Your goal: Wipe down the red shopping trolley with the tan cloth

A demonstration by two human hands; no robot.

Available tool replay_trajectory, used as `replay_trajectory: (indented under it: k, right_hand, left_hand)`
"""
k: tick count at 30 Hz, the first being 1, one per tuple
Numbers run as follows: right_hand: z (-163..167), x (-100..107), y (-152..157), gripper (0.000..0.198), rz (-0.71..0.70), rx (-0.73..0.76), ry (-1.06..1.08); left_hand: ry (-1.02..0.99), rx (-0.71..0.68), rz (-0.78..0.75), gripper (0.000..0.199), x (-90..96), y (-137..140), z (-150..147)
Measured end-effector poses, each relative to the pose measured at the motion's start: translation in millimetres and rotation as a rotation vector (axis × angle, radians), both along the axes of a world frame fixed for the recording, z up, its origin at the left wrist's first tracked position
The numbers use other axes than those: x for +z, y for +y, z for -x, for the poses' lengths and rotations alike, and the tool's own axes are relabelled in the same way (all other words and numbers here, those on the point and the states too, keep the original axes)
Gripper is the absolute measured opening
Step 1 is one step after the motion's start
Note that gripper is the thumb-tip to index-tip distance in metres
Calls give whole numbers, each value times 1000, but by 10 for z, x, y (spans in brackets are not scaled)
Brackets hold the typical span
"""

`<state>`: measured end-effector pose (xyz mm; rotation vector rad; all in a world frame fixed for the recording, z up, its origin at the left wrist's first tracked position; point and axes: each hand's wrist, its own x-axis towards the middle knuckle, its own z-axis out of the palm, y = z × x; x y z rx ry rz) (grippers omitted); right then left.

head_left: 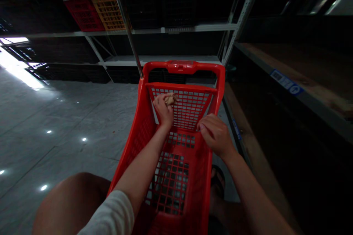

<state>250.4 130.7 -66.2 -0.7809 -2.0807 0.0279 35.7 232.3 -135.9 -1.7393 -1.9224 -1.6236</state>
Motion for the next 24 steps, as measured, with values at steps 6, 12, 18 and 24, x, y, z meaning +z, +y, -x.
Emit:
replay_trajectory:
  k: [6,12,18,24]
  right_hand:
    - [7,2,-11,29,15,4,-7]
    - [8,-29,-31,30,-7,23,23]
    - [-3,-54,-25,30,26,-7,-76]
    - [15,-26,-31,32,12,-43,-134]
  left_hand:
    - [15,214,-103,40,291,173,187]
    - [152,-2,372,35,-790,-425,362]
    - [114,42,375,32,-864,-476,295]
    - [20,164,-81,34,100,94,251]
